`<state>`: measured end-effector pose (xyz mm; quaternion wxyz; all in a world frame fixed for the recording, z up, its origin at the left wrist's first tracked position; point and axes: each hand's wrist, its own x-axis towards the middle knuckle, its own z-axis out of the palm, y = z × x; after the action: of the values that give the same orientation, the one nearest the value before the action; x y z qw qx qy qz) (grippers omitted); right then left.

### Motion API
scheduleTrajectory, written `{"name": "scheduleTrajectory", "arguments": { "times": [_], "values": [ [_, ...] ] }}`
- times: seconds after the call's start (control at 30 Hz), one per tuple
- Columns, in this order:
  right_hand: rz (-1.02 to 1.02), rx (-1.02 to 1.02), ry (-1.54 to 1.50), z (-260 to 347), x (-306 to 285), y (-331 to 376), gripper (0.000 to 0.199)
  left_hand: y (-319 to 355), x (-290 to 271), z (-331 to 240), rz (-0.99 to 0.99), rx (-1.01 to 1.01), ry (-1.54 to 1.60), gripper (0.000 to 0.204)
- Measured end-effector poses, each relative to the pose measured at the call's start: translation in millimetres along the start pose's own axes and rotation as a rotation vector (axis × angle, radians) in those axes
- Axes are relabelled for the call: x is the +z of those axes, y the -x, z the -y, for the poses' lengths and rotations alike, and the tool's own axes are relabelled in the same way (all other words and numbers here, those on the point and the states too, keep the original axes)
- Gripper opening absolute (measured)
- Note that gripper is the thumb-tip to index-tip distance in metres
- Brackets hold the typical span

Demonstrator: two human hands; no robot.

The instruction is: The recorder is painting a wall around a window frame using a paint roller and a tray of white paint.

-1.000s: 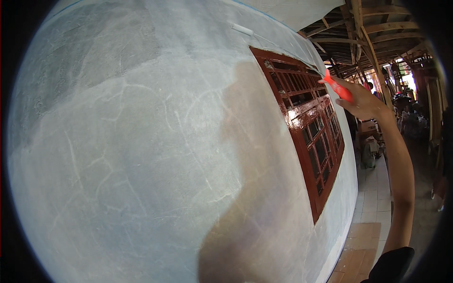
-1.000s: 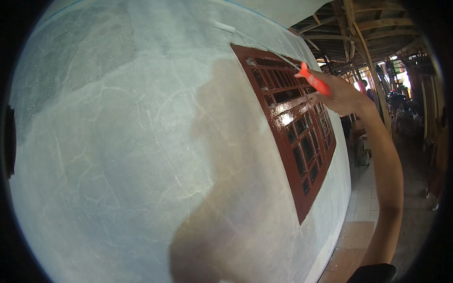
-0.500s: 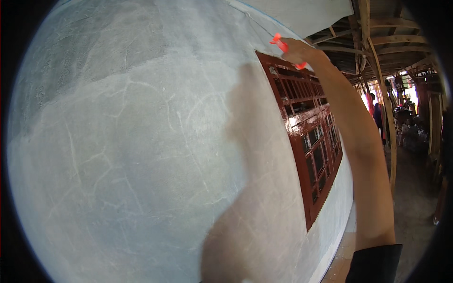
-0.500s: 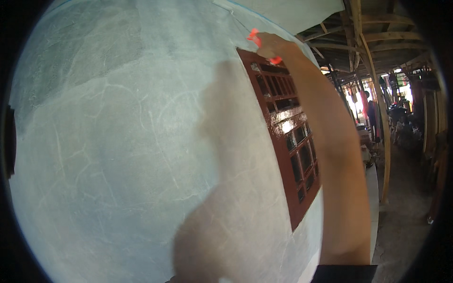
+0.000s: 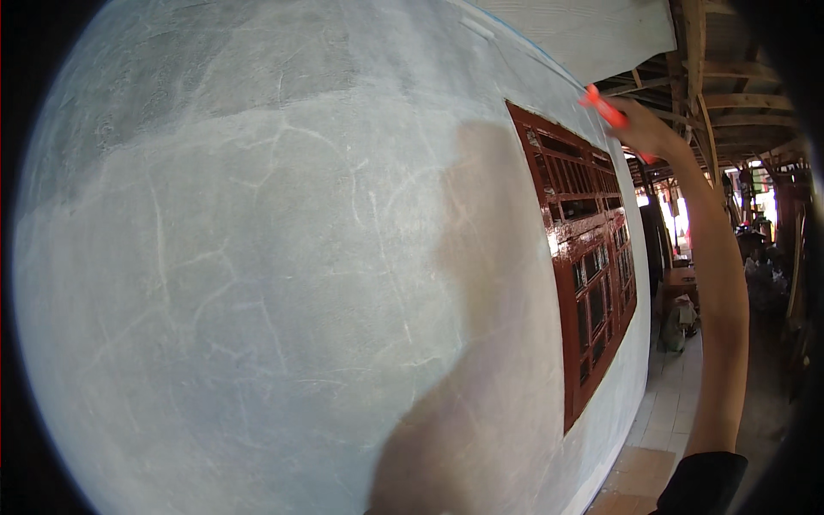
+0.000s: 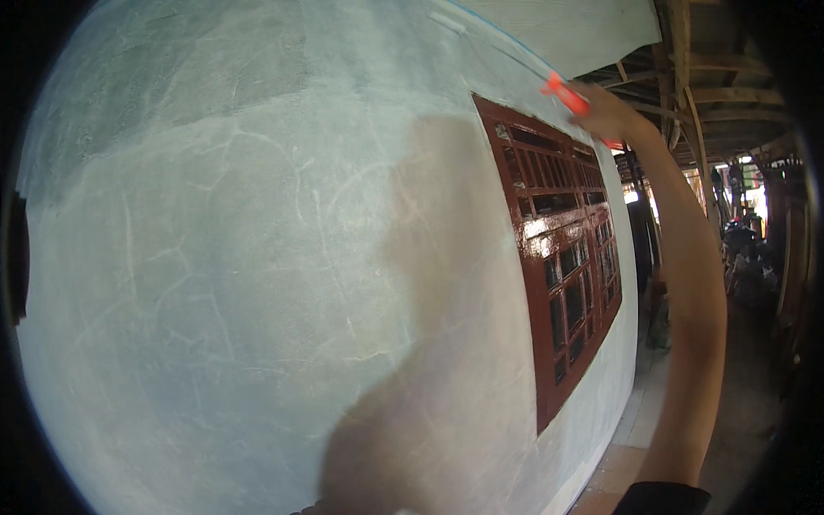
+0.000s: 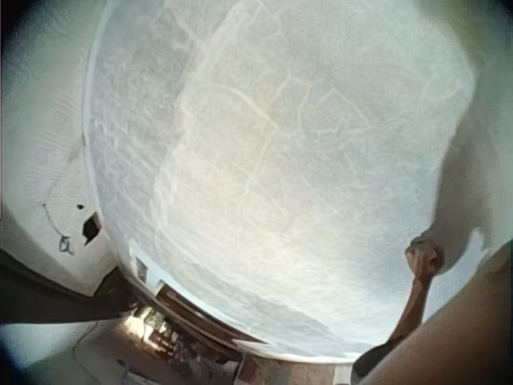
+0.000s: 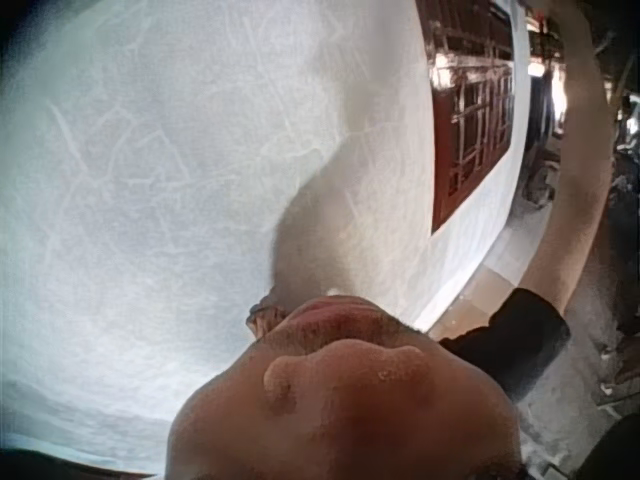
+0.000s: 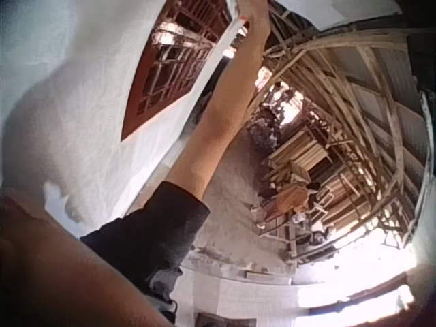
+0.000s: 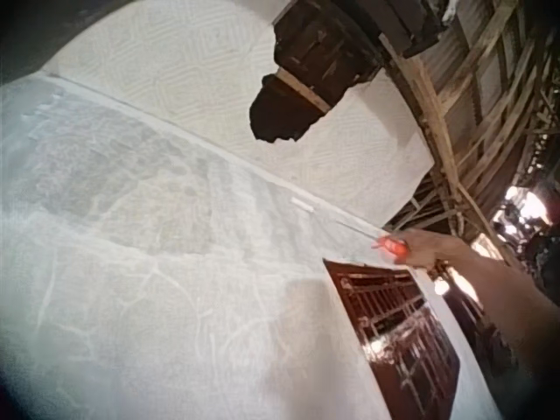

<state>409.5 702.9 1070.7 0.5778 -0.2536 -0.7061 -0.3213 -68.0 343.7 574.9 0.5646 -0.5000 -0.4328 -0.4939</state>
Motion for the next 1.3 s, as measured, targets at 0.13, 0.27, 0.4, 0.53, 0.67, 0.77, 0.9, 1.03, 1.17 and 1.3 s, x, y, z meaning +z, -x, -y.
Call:
{"name": "scheduleTrajectory", "arguments": {
  "times": [0.13, 0.27, 0.4, 0.53, 0.67, 0.77, 0.9, 1.03, 1.17, 1.3],
  "values": [
    [0.287, 0.389, -0.117, 89.2, -9.6, -98.7, 0.063, -0.4, 14.0, -14.2, 0.001, -0.018, 0.005, 0.010],
    [0.296, 0.314, 0.012, 86.8, 13.6, -81.2, 0.069, 1.2, 12.1, -16.2, 0.017, -0.011, 0.003, 0.010],
    [0.194, 0.132, -0.022, 73.3, -14.3, 37.8, 0.071, 2.8, 11.1, -13.7, 0.000, -0.009, -0.023, 0.011],
    [0.244, 0.193, -0.014, 89.7, -66.5, 109.3, 0.064, 5.5, 11.7, -10.8, -0.010, -0.009, -0.041, 0.011],
    [0.305, 0.231, -0.059, 105.0, -73.0, 47.4, 0.066, 5.8, 8.7, -8.1, -0.009, -0.004, -0.053, 0.011],
    [0.220, 0.220, -0.060, 80.8, -30.2, -38.2, 0.063, 4.1, 9.3, -6.6, -0.002, 0.014, -0.050, 0.011],
    [0.280, 0.448, -0.171, 113.6, -5.1, -89.9, 0.064, -1.1, 10.7, -1.3, 0.014, 0.050, -0.017, 0.011],
    [0.261, 0.267, -0.099, 102.1, -2.3, -48.5, 0.068, 0.7, 3.5, 3.5, 0.019, 0.058, -0.042, 0.011],
    [0.209, 0.141, -0.212, 141.5, -47.9, 86.0, 0.052, 3.9, 3.4, 9.1, 0.015, 0.057, -0.046, 0.011],
    [0.213, 0.252, -0.168, 182.4, -66.2, 135.4, 0.049, 2.9, 11.1, 9.6, 0.024, 0.092, -0.015, 0.012]
  ]
}}
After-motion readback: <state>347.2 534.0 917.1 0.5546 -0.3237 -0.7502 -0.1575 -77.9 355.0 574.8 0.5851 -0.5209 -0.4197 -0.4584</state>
